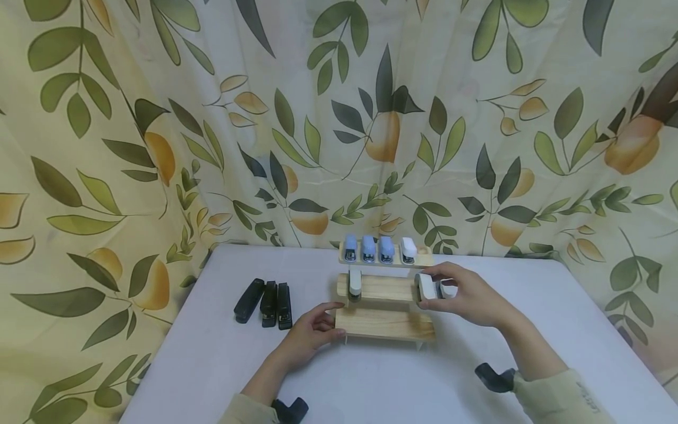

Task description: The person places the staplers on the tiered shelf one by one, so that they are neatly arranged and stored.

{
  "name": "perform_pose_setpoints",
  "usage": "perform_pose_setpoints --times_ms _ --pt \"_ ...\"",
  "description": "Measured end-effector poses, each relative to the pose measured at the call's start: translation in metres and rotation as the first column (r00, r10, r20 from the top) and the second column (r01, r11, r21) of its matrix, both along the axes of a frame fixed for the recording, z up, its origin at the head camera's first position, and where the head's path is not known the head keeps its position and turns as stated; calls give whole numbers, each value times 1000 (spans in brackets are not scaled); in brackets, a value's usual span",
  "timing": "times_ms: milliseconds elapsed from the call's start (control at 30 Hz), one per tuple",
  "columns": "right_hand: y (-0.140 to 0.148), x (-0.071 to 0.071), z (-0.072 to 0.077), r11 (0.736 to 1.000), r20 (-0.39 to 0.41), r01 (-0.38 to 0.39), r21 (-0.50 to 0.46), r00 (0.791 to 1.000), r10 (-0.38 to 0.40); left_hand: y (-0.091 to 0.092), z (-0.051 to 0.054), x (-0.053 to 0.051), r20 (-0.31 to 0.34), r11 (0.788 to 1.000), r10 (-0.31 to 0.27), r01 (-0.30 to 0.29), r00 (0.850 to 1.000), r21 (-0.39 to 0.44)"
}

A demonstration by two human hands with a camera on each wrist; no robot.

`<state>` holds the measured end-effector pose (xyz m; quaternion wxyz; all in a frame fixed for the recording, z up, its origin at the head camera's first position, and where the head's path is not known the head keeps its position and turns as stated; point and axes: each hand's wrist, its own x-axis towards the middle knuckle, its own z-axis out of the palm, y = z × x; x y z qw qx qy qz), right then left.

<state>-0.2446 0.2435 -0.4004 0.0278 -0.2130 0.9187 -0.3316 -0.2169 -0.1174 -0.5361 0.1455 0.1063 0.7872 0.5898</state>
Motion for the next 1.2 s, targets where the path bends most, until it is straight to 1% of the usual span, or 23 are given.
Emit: perform_pose_setpoints --times_ms 267,733,1033,1200 --pt "-8 0 0 1000 16 -2 -13 1000 2 0 0 -1 -3 1000 -2 2 1000 3" --pt "-25 -3 -4 999 44 -21 -35 999 22 0 -2 -2 4 1000 -1 1 1000 4" --pt "-34 -5 -6 998 91 -20 -57 996 25 0 0 0 8 1000 7 -7 1000 -3" --pt "-39 -6 -7 998 93 -23 -57 995 29 -1 -1 -1 14 1000 5 -5 1000 0"
